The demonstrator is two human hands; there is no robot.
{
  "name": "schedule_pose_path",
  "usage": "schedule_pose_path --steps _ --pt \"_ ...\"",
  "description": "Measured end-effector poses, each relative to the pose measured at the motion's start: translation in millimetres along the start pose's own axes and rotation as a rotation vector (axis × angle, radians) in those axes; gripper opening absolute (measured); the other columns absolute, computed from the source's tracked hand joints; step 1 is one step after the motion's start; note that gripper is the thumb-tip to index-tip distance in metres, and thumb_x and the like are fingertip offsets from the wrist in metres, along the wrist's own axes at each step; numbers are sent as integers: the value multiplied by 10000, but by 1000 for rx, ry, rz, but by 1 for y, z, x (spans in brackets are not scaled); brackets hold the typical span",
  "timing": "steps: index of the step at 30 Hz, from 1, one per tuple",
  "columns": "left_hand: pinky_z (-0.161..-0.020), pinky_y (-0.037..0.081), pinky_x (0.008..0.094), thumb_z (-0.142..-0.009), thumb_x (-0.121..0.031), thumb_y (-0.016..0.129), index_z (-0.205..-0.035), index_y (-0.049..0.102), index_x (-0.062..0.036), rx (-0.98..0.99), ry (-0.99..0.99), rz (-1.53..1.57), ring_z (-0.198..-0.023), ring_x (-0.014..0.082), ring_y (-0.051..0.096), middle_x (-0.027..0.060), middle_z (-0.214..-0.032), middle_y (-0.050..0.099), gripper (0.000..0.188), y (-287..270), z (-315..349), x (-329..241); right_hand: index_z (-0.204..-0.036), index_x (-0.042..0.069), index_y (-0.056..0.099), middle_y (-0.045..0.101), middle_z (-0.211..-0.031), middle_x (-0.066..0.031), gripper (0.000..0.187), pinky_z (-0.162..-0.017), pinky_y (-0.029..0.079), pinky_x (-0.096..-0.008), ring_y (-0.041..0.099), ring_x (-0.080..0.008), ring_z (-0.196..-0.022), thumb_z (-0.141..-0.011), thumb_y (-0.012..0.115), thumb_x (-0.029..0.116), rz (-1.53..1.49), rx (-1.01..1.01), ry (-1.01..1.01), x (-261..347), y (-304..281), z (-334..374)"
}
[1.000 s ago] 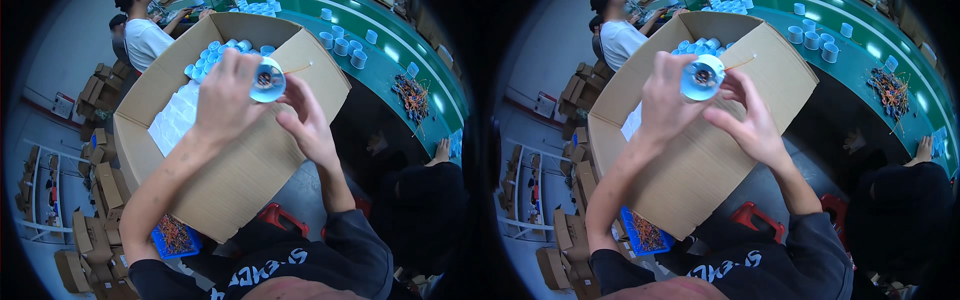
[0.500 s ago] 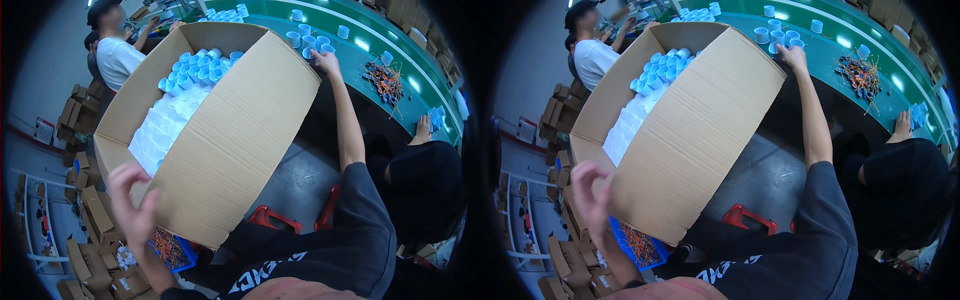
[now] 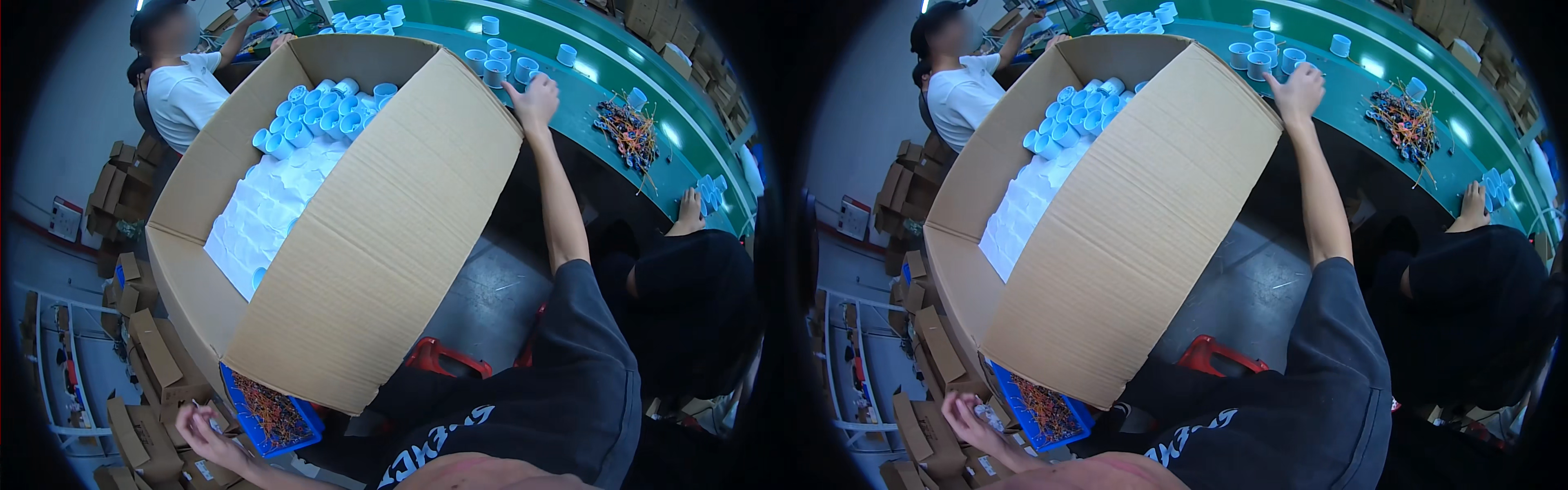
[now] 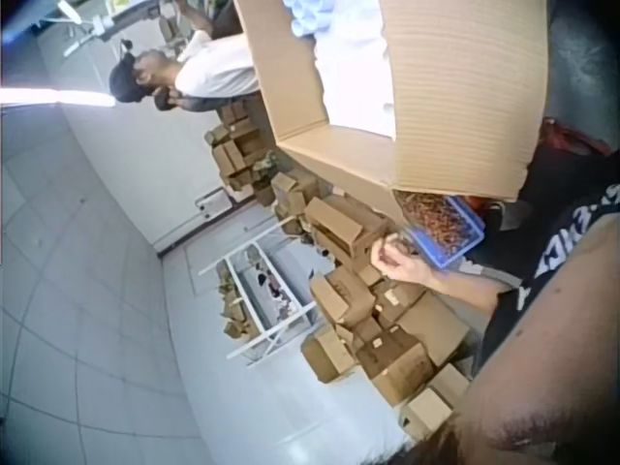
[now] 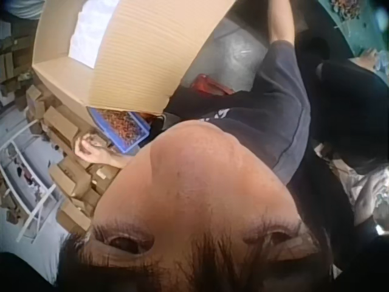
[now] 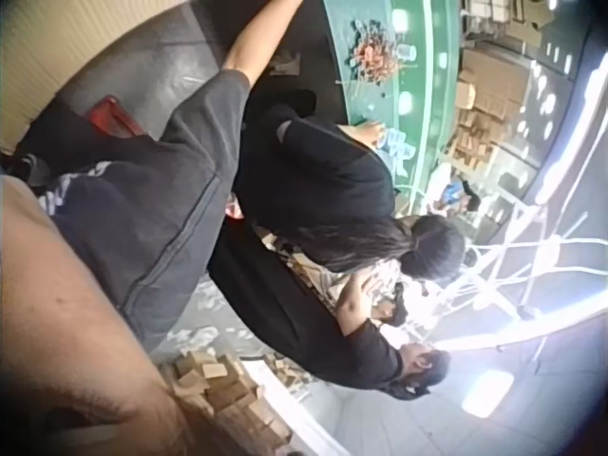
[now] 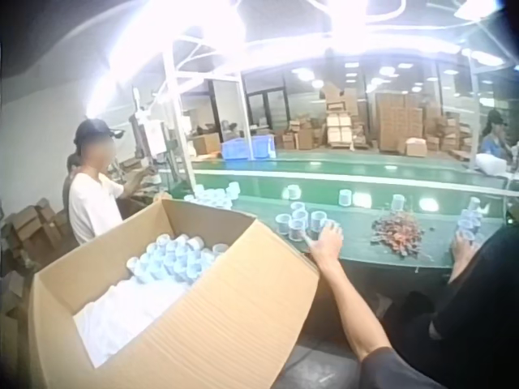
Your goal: Manually assemble components into plastic containers and pack them into a cardboard shipping box.
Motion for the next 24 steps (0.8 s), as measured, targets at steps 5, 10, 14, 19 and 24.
schedule_pose_path --steps 5,10,14,19,24 --pt "-656 418 261 -944 -82 508 -1027 527 1 -116 -126 -241 -754 120 487 64 -857 532 119 -66 69 106 -1406 227 304 298 -1389 -286 1082 -891 419 -585 295 -450 -1298 -538 739 704 94 -150 -248 -33 2 -29" --pt "-637 419 245 -929 -106 550 -1050 520 -12 -135 -156 -534 -790 108 506 42 -902 547 156 -123 162 187 -1411 322 293 257 -1416 -292 1082 -952 377 -590 242 -449 -1330 -511 740 722 -92 -15 -390 4 40 -58" --pt "-682 447 269 -882 -110 609 -987 582 -28 -257 -197 -670 -778 162 523 77 -880 565 136 -165 223 189 -1414 298 296 250 -1421 -286 1084 -968 372 -572 246 -448 -1328 -519 736 723 -52 5 -409 13 56 -70" --pt "-778 506 348 -808 -38 649 -994 613 28 -237 -210 -879 -817 274 606 179 -916 622 201 -187 277 170 -1413 289 303 245 -1427 -279 1065 -980 366 -563 258 -446 -1323 -539 728 724 -117 -14 -459 24 80 -83" --pt "-715 506 332 -822 -32 624 -1000 604 12 -197 -401 -758 -756 248 596 150 -870 614 184 -191 305 196 -1409 230 311 208 -1451 -274 1059 -1011 326 -565 233 -437 -1340 -565 700 739 -158 69 -455 32 116 -101"
Point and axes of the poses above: each hand's wrist, its own z-axis away from the middle knuckle, its own y-axis out of the palm, x = y × z, the point moved 3 cm from there along -z, towards the middle knuckle
